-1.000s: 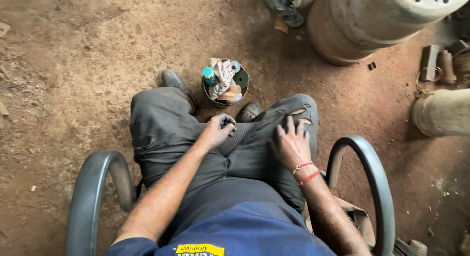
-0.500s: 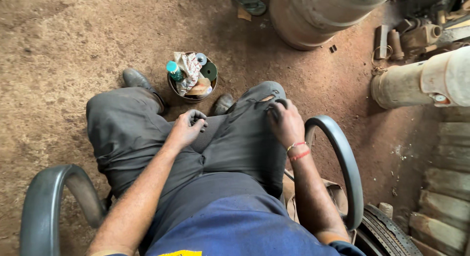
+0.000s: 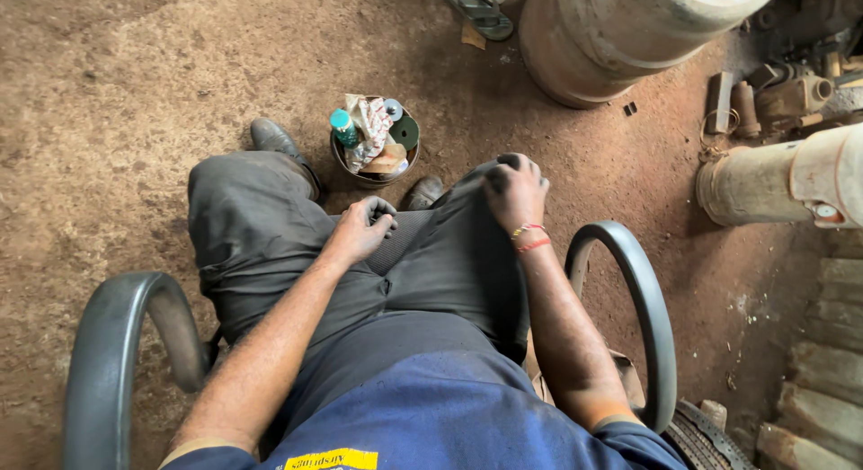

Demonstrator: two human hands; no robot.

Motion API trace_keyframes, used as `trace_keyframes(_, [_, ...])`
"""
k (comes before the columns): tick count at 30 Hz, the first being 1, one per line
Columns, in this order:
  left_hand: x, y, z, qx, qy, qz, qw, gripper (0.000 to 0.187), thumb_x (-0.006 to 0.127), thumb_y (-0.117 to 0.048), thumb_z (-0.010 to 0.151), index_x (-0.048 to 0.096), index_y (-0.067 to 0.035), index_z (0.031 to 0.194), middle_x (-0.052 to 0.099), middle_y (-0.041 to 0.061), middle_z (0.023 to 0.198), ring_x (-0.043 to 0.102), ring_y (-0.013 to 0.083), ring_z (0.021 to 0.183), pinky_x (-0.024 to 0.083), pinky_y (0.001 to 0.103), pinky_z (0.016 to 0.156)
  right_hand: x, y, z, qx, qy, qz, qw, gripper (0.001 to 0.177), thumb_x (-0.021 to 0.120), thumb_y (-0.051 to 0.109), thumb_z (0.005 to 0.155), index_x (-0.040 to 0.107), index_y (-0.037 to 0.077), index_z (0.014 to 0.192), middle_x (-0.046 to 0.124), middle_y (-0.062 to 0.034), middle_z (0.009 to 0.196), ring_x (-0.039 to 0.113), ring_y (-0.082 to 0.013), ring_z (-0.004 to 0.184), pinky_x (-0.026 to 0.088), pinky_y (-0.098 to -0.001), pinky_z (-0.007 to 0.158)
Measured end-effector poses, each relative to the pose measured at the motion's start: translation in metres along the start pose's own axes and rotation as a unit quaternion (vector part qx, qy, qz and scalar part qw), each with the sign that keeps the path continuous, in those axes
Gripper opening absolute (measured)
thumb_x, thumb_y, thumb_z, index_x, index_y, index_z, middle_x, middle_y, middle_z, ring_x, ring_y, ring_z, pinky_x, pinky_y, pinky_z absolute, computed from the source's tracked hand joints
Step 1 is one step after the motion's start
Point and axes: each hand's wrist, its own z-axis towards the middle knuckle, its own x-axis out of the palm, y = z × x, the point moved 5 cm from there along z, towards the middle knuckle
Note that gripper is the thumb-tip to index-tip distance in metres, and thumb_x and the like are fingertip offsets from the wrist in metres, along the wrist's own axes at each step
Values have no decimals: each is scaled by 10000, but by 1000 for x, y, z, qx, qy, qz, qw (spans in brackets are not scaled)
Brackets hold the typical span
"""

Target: The person sorts through various items in a metal container, including sanding discs and small parts, by hand and places them back into the container.

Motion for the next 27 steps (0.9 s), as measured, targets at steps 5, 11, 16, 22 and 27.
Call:
trace_keyframes(5, [-2, 1, 0, 4, -11, 2, 1000, 159, 624, -109, 924, 692, 0, 1019, 782, 81, 873, 755, 125, 767, 605, 287, 714, 1, -42, -9, 104, -8, 135, 985, 150, 814, 256, 886, 745, 144, 958, 684, -60, 1175, 673, -252, 1071, 568, -379, 931])
trace_keyframes(11, [2, -7, 0, 31, -7, 36, 999, 160, 627, -113, 917, 699, 1, 1005, 790, 86, 867, 761, 133, 777, 595, 300, 719, -12, -29, -17, 16, -31, 40, 999, 115, 812, 193, 836, 775, 140, 931, 651, -85, 1118, 603, -328, 1072, 523, -432, 908])
trace_keyframes(16, [-2, -7, -3, 33, -16, 30, 999, 161, 624, -106, 909, 696, 0, 1006, 787, 83, 868, 759, 135, 770, 595, 303, 712, -15, -11, -21, -8, 32, -51, 998, 126, 765, 254, 866, 782, 153, 938, 618, -78, 1234, 554, -323, 1174, 471, -483, 914])
trace_keyframes(22, [5, 7, 5, 9, 2, -63, 998, 141, 627, -88, 932, 677, 0, 1029, 760, 82, 878, 744, 137, 774, 603, 301, 693, -18, -2, -23, -14, 22, -52, 998, 153, 758, 272, 898, 768, 127, 948, 583, -106, 1373, 511, -338, 1269, 443, -495, 985])
trace_keyframes(27, [-3, -21, 23, 55, 79, -119, 988, 133, 617, -66, 954, 667, 6, 1053, 740, 80, 903, 701, 137, 779, 588, 291, 716, -21, 18, -7, -22, 66, -51, 996, 153, 798, 269, 787, 780, 136, 862, 579, -90, 1360, 499, -317, 1280, 379, -557, 1004])
